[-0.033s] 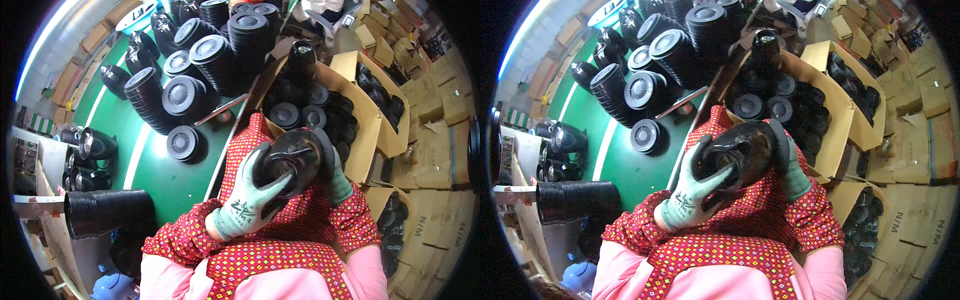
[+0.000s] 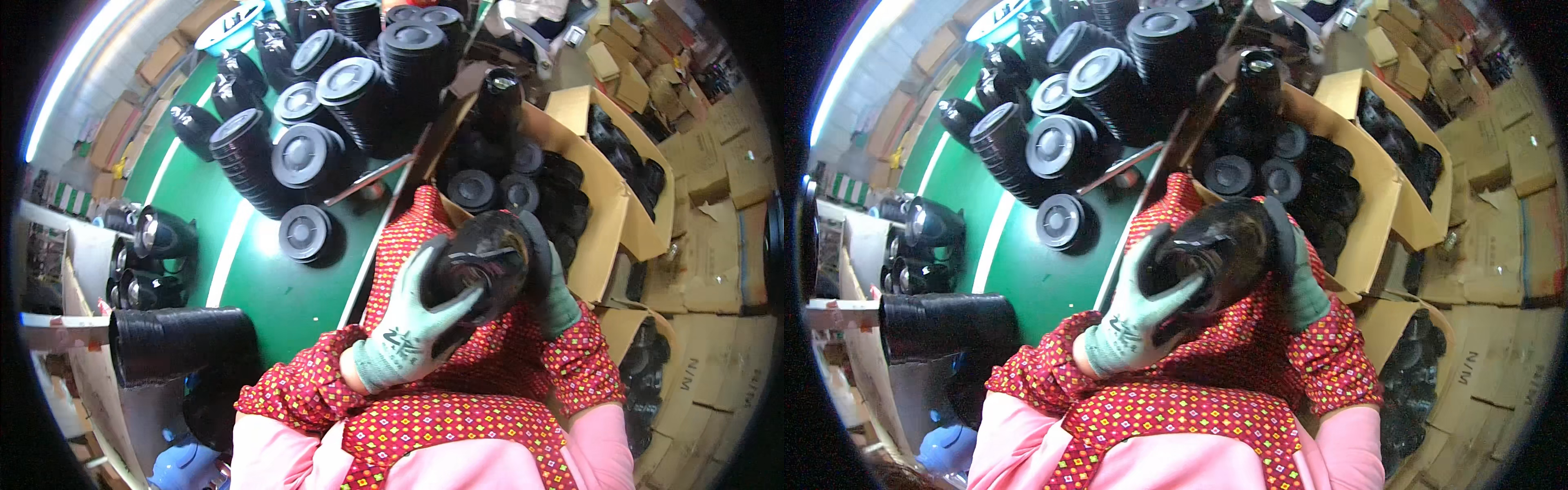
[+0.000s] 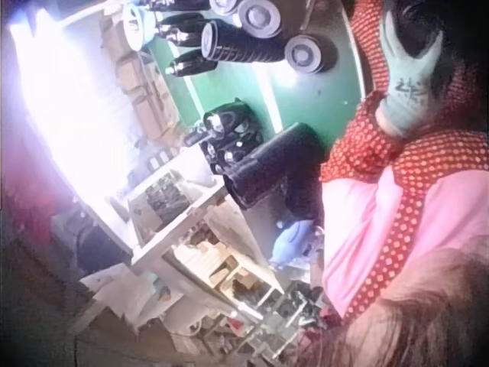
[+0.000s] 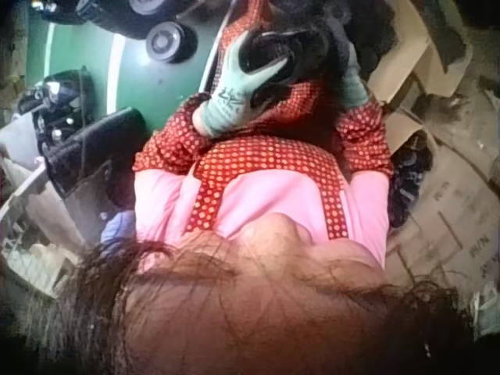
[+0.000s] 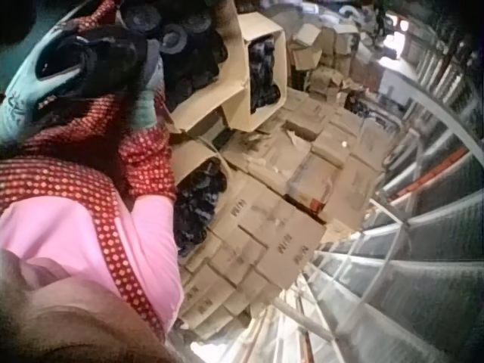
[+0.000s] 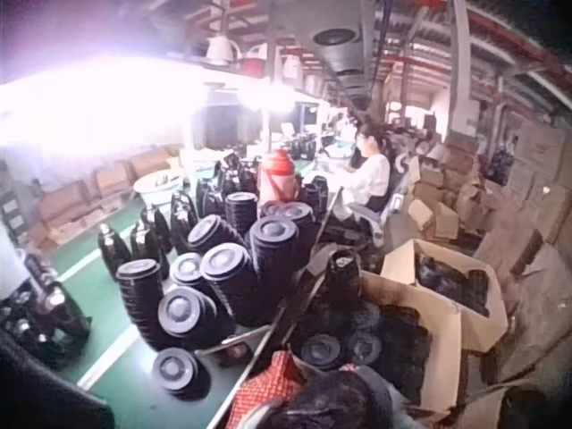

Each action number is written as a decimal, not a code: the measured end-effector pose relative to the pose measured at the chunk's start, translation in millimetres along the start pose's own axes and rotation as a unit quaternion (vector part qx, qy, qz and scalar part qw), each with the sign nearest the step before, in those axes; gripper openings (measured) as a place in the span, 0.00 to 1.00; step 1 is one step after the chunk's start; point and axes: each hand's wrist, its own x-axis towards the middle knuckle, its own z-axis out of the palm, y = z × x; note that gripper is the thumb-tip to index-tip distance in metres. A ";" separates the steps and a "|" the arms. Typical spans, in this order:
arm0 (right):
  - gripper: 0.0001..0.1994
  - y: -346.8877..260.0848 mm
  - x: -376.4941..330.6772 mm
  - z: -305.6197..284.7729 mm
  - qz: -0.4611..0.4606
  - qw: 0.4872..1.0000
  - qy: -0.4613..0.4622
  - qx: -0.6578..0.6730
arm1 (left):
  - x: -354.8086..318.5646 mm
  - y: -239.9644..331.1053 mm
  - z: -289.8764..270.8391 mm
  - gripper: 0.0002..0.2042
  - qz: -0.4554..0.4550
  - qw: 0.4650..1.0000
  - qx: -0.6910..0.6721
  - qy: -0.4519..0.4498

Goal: The person repeatedly picks up black cylindrical containers and circular lids from a green worktable, inserts the lids into the containers, and places the assembled units into a cardboard box. The process is performed one at a time with gloved hands.

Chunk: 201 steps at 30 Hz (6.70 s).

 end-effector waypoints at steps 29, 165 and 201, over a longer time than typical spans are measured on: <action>0.13 -24.5 -26.7 7.2 0.034 0.987 -0.026 -0.152 | 93.3 -214.1 -20.5 0.26 -0.204 0.856 0.377 -0.288; 0.16 -38.8 145.1 -11.5 -0.069 0.971 -0.220 0.064 | 189.4 -80.6 51.2 0.22 0.092 0.963 0.050 -0.248; 0.15 2.4 139.1 12.5 -0.103 0.918 -0.333 0.188 | 207.9 -41.4 116.9 0.26 0.119 0.913 -0.121 -0.371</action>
